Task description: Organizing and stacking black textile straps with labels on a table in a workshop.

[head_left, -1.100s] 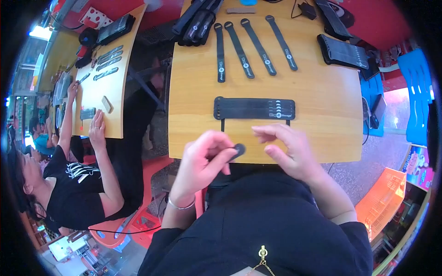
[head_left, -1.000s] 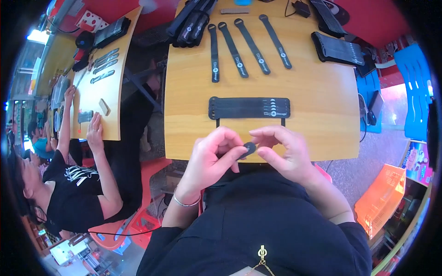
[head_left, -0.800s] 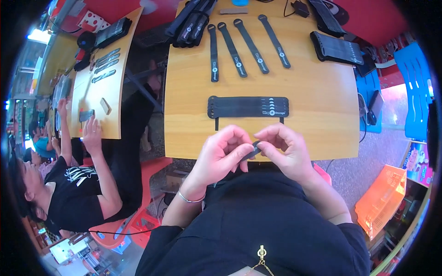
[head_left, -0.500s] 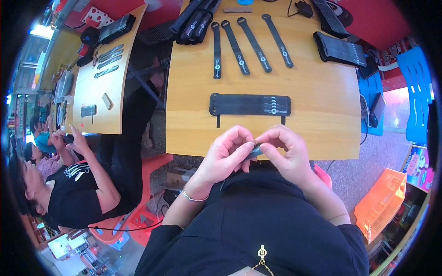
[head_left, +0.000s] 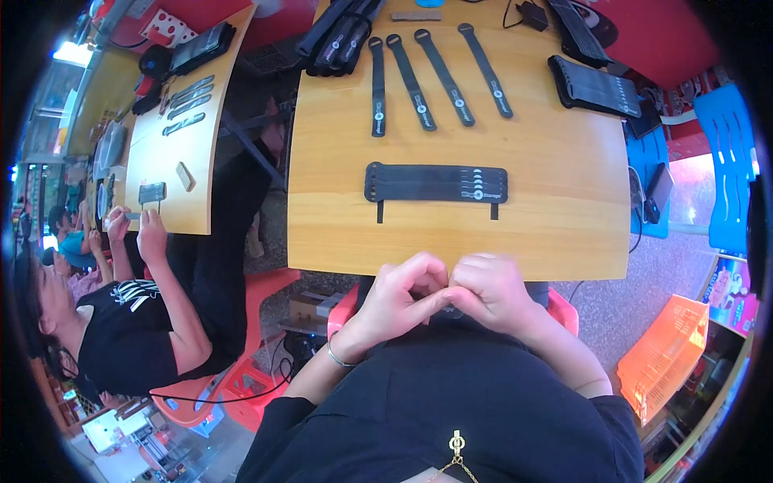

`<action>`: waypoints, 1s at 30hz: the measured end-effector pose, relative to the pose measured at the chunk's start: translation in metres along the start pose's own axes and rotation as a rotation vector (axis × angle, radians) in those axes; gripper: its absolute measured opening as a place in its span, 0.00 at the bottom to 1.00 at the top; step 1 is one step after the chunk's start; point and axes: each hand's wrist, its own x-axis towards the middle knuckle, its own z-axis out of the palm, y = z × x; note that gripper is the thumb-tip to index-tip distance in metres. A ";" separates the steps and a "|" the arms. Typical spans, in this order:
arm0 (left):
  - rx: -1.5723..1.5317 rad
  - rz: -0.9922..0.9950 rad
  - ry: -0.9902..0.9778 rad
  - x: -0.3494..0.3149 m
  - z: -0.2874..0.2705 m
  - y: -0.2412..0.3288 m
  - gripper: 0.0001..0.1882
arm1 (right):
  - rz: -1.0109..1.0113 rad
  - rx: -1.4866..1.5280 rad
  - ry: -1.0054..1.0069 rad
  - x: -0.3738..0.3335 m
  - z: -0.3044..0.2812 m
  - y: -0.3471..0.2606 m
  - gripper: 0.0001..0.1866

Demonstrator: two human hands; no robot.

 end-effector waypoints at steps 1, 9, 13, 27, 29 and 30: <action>-0.017 0.015 -0.019 -0.001 -0.001 -0.001 0.10 | -0.014 0.003 0.007 0.000 0.002 -0.001 0.16; -0.105 0.009 -0.040 -0.003 -0.001 -0.005 0.09 | -0.071 0.021 0.047 -0.001 0.006 0.001 0.15; -0.074 0.021 -0.073 -0.001 -0.002 -0.007 0.13 | -0.070 0.010 0.036 -0.002 0.006 0.002 0.14; -0.041 -0.032 0.084 0.000 0.000 -0.002 0.08 | -0.005 0.136 0.067 -0.004 0.011 0.007 0.14; 0.013 -0.082 0.144 0.003 0.000 0.002 0.08 | 0.321 0.391 0.091 -0.005 0.010 0.001 0.12; 0.006 -0.073 0.140 0.005 0.000 0.003 0.07 | 0.316 0.393 0.080 -0.004 0.008 -0.001 0.12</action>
